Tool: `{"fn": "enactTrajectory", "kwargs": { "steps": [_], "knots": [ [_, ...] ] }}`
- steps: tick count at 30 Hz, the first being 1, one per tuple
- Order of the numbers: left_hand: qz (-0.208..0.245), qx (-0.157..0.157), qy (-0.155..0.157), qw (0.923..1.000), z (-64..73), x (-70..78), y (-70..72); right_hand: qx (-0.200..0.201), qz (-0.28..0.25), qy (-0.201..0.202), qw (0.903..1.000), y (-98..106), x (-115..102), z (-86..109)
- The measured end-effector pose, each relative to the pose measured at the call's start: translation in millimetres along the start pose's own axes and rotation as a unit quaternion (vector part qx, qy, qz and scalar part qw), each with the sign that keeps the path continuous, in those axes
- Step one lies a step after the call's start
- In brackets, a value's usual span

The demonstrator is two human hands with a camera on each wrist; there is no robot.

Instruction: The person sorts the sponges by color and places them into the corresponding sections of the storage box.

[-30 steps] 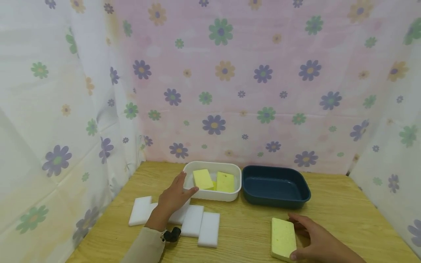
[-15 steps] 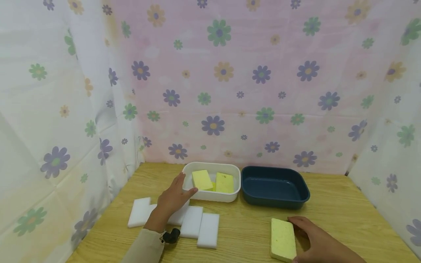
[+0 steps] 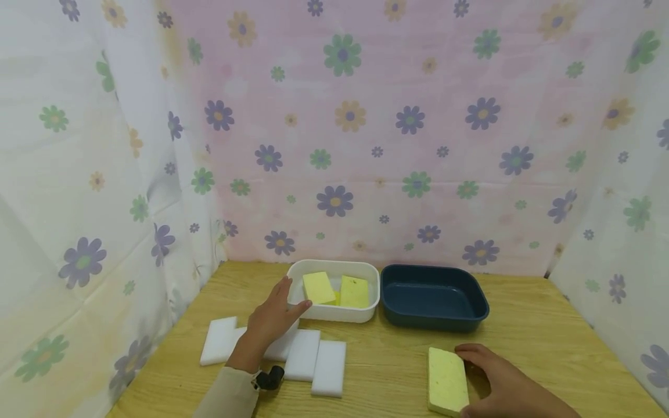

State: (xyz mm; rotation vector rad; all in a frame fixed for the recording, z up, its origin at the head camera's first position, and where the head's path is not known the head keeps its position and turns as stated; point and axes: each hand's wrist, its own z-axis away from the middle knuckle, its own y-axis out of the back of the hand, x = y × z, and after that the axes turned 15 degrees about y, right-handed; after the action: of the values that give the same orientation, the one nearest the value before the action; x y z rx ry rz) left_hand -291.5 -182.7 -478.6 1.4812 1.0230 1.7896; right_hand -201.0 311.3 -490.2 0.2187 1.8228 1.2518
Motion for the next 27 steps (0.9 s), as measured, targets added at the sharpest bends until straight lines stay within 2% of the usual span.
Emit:
{"fn": "enactTrajectory", "kwargs": {
  "steps": [6, 14, 17, 23, 27],
  "knots": [
    [-0.002, -0.002, 0.001, 1.0, -2.5, -0.4, -0.4, -0.005, 0.048, 0.041, 0.998, -1, -3, -2.6],
    [-0.002, 0.0, 0.003, 1.0, -3.0, -1.9, -2.1, -0.012, 0.059, 0.055, 0.9967, -4, -6, -7.7],
    [-0.002, 0.0, 0.002, 1.0, -2.7, -1.9, -1.7, -0.018, 0.055, 0.052, 0.997, -4, -9, -9.4],
    [0.001, 0.003, -0.004, 1.0, -1.8, -1.4, 0.1, -0.031, 0.013, 0.017, 0.9993, -3, -16, -13.1],
    [0.0, 0.003, -0.005, 1.0, -0.9, -0.4, 0.0, -0.028, 0.013, 0.011, 0.9995, -3, -19, -12.0]
  ]
}}
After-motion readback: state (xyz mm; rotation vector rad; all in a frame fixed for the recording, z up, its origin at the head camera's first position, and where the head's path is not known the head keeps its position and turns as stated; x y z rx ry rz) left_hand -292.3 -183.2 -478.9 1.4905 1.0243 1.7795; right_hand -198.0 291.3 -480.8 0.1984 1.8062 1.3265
